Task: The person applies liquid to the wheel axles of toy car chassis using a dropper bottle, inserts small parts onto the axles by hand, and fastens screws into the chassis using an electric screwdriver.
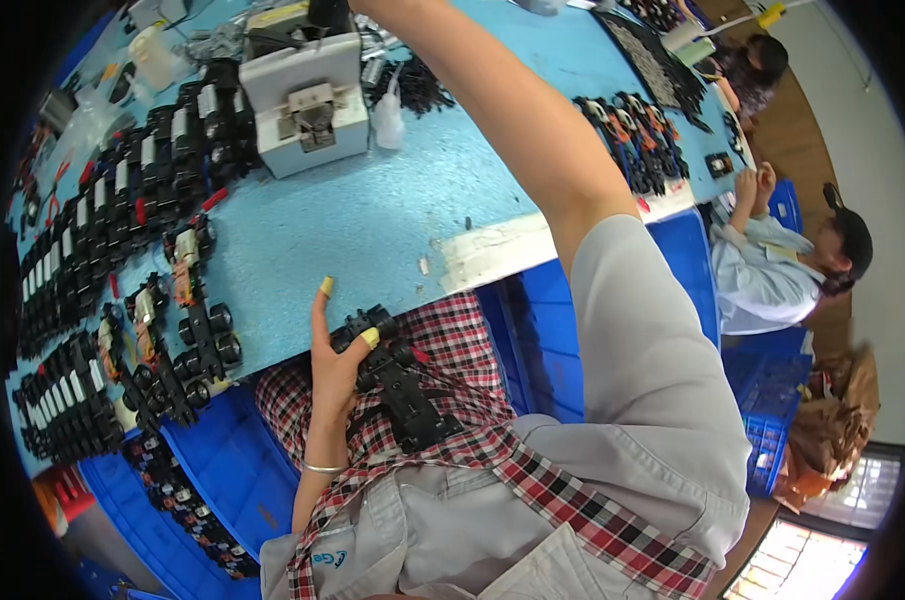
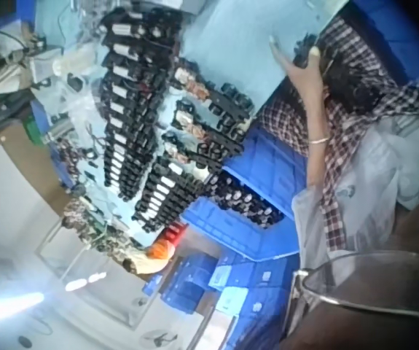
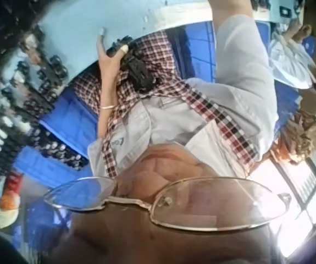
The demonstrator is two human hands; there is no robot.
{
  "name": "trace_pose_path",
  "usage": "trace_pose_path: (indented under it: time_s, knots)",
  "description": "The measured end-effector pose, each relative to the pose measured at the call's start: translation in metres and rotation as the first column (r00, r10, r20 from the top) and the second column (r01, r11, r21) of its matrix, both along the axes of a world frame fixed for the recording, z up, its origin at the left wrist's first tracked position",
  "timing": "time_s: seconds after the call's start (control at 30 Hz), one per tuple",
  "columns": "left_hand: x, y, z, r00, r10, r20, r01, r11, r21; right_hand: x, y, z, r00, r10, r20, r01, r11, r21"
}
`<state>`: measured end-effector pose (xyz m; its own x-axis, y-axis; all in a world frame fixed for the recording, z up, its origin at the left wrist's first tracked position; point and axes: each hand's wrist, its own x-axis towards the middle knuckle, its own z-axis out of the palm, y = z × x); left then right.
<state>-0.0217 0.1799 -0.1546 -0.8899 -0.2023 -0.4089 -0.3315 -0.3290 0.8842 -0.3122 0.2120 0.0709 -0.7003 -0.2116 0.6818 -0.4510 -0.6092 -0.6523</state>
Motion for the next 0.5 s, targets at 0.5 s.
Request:
trace_pose_path:
  time_s: [0.5]
  knots:
    - [0.001, 0.003, 0.005, 0.999, 0.042, -0.035, -0.040, 0.998, 0.044, 0.035, 0.212, -0.153, 0.783, -0.579, 0.226, 0.438, 0.772, 0.460]
